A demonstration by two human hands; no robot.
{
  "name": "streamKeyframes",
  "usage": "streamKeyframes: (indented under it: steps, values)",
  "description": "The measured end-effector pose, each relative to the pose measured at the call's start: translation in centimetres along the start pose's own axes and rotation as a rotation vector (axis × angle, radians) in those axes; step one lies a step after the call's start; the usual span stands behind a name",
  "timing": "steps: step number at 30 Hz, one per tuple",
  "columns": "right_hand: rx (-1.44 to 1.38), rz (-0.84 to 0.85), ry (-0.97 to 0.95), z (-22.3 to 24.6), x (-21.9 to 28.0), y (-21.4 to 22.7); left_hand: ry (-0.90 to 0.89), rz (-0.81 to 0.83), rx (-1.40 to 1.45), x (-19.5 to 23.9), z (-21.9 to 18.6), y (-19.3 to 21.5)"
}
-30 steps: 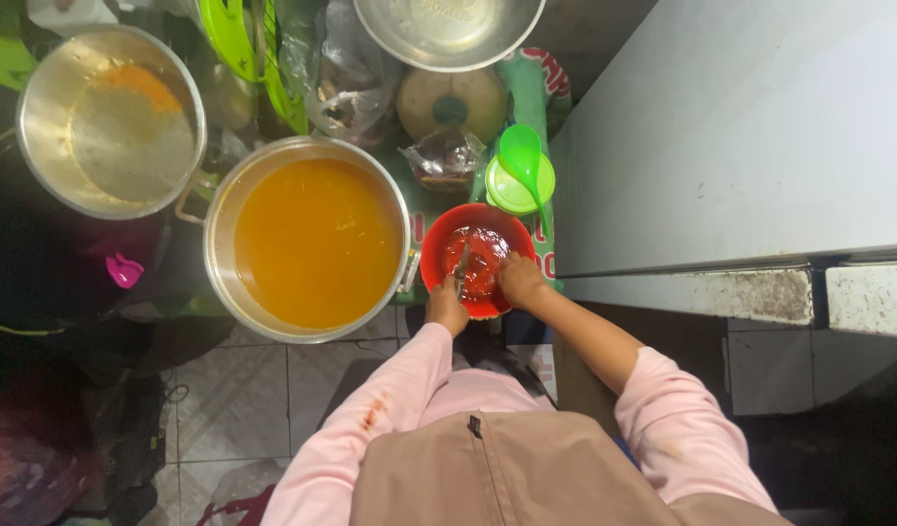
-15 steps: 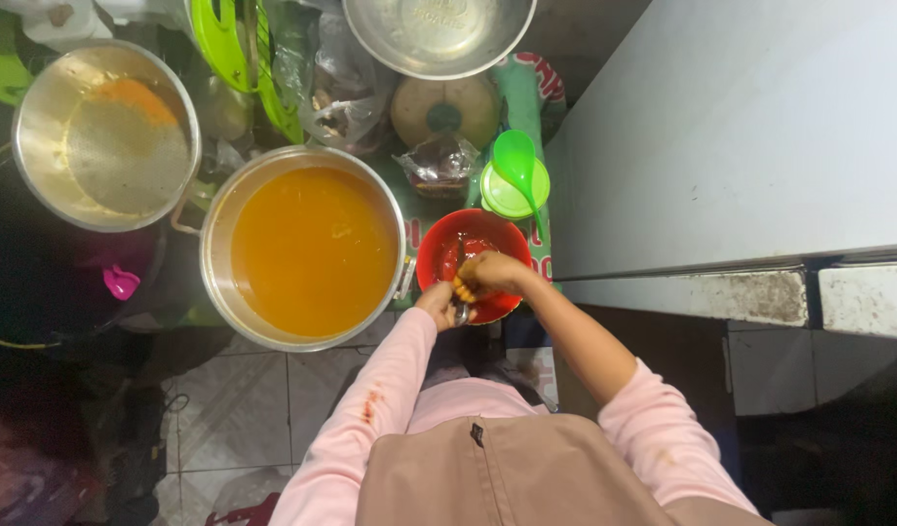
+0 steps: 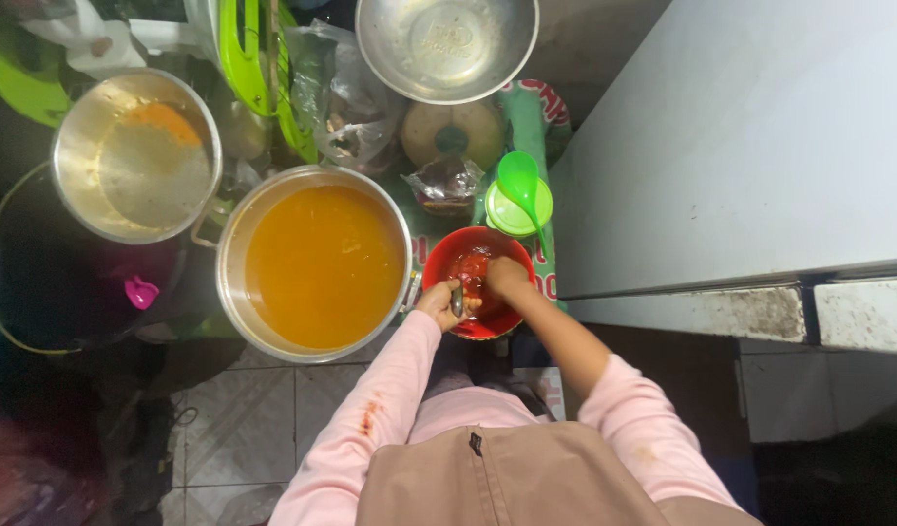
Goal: The person pours a yellow liquid from a large pot into a red bowl using a pink scoop, then adds a red powder from a packet and stirs the mixture with a spoon. The person also rinses the scoop and handles a strainer.
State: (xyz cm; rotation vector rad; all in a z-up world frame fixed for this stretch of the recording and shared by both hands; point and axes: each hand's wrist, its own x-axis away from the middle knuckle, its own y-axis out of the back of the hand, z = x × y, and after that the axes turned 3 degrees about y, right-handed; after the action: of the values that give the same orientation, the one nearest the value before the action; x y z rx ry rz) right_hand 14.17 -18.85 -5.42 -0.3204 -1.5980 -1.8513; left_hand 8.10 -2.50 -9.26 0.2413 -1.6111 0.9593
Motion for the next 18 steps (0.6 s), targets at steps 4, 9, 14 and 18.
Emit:
streamKeyframes:
  steps: [4, 9, 14, 18]
  values:
    - [-0.548, 0.130, -0.188, 0.2, -1.4, -5.3, 0.007, -0.091, -0.109, 0.7, -0.4, 0.2]
    - [-1.805, 0.632, -0.158, 0.2, -1.4, -4.0, -0.018, 0.023, -0.179, 0.3, -0.5, 0.9]
    - [-1.097, 0.183, 0.176, 1.7, 2.3, 2.0, -0.059, 0.156, -0.098, -0.9, -0.3, -0.1]
    - [-0.469, -0.066, 0.312, 5.1, 7.1, 5.7, -0.055, 0.144, -0.076, -1.1, 0.1, -1.4]
